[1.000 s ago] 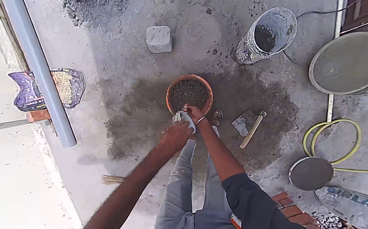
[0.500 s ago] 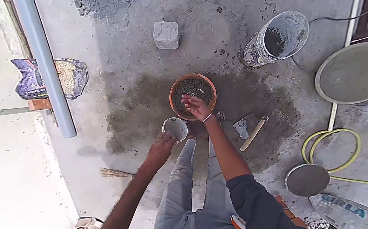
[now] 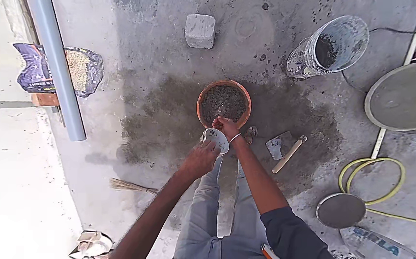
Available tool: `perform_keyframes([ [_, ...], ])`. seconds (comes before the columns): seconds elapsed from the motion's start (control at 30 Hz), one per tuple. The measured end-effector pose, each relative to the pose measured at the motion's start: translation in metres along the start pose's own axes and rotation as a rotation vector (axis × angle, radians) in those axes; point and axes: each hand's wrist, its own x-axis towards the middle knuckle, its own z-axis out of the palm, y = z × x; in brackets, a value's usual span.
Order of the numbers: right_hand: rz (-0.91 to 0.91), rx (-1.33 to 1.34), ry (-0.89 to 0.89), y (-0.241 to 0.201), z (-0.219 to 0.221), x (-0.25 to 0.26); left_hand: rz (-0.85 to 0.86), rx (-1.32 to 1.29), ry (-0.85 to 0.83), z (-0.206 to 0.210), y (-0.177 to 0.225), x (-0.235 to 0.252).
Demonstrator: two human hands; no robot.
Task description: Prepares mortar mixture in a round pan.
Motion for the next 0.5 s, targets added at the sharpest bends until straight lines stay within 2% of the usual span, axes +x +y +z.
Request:
perform_keyframes([
  [0.2,-0.025,0.310,-0.059,0.012,-0.007,0.004,0.122,0.096,-0.019,-0.016,0.003,0.028],
  [0.3,-0.023,0.385,-0.113,0.020,-0.003,0.012,0.106,0.150,-0.063,-0.024,0.006,0.033],
  [0.4,0.125,0.532,-0.079,0.002,0.016,0.035,0.088,0.184,-0.043,-0.034,0.005,0.031],
  [0.5,0.119,0.576,-0.128,-0.001,0.022,0.051,0.047,0.194,-0.028,-0.043,0.003,0.020],
])
